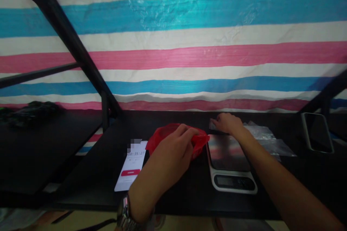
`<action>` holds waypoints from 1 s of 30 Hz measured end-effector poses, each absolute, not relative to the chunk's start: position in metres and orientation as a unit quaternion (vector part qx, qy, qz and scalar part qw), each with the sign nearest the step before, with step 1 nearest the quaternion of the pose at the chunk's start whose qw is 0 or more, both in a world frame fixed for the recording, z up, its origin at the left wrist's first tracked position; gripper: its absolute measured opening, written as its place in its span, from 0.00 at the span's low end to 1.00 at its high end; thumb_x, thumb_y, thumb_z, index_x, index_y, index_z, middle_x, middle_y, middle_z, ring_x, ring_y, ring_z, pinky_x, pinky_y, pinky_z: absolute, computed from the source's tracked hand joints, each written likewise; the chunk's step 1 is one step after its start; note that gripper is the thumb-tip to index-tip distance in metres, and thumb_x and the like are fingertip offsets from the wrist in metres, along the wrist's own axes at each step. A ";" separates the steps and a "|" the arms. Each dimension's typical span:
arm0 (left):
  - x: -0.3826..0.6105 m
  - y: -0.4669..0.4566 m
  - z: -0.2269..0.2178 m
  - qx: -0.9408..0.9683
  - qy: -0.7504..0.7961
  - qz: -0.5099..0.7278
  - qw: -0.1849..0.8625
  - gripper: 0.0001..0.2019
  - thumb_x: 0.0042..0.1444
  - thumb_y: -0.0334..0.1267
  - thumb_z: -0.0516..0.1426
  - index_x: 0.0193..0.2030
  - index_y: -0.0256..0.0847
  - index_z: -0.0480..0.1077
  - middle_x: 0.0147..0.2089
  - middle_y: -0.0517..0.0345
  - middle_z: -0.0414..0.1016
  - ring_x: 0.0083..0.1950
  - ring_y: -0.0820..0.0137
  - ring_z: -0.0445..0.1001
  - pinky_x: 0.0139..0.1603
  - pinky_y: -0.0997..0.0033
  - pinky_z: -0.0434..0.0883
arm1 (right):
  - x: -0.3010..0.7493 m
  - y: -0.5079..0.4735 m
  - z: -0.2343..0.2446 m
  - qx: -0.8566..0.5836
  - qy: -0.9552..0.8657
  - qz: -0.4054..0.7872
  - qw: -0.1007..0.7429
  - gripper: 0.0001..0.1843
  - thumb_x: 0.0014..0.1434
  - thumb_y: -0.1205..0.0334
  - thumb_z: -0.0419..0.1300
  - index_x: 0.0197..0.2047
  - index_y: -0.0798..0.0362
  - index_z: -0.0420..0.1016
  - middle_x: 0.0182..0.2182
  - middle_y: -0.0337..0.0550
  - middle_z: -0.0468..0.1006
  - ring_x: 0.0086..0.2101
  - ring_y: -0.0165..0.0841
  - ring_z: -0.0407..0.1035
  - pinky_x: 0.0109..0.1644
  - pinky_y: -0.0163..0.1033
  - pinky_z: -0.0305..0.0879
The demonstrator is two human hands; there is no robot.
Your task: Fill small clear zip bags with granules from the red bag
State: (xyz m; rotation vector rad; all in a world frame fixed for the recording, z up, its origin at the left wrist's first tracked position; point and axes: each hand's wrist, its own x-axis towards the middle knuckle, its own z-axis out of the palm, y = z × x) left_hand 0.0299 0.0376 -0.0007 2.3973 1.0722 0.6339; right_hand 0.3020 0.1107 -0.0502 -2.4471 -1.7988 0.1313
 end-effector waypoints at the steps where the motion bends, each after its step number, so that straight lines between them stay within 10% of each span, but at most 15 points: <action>1: 0.031 0.036 0.000 0.870 0.377 0.227 0.221 0.20 0.72 0.31 0.47 0.61 0.48 0.75 0.61 0.53 0.77 0.54 0.62 0.80 0.61 0.60 0.75 | 0.298 0.118 -0.050 -0.804 -0.591 0.043 0.037 0.22 0.69 0.47 0.60 0.50 0.56 0.85 0.47 0.65 0.86 0.52 0.53 0.81 0.52 0.50 0.72; 13: 0.050 0.022 -0.016 0.849 0.352 0.321 0.228 0.21 0.74 0.35 0.51 0.70 0.45 0.67 0.67 0.48 0.72 0.68 0.57 0.73 0.72 0.54 0.70 | 0.274 0.103 -0.007 -0.750 -0.655 0.084 0.042 0.17 0.67 0.57 0.57 0.38 0.56 0.86 0.37 0.52 0.86 0.42 0.43 0.81 0.44 0.40 0.68; 19: 0.073 0.025 -0.054 0.781 0.313 0.406 0.357 0.57 0.57 0.43 0.72 0.82 0.50 0.39 0.84 0.43 0.46 0.85 0.51 0.45 0.83 0.41 0.51 | 0.257 0.028 0.033 -0.583 -0.705 0.262 0.307 0.23 0.64 0.41 0.60 0.32 0.51 0.81 0.30 0.42 0.81 0.33 0.36 0.73 0.38 0.39 0.66; 26: 0.080 0.002 -0.072 0.685 0.273 0.449 0.505 0.28 0.60 0.39 0.67 0.65 0.43 0.65 0.65 0.44 0.75 0.67 0.55 0.74 0.71 0.49 0.68 | 0.243 -0.020 0.019 -0.540 -0.684 0.414 0.264 0.23 0.65 0.38 0.60 0.34 0.50 0.80 0.26 0.37 0.77 0.27 0.31 0.67 0.31 0.36 0.61; 30: 0.065 0.004 -0.079 0.653 0.313 0.443 0.529 0.16 0.62 0.41 0.63 0.55 0.43 0.69 0.44 0.57 0.77 0.46 0.65 0.78 0.53 0.62 0.75 | 0.257 -0.029 0.001 -0.615 -0.702 0.258 0.251 0.18 0.68 0.47 0.58 0.39 0.50 0.83 0.31 0.40 0.82 0.30 0.34 0.72 0.35 0.38 0.63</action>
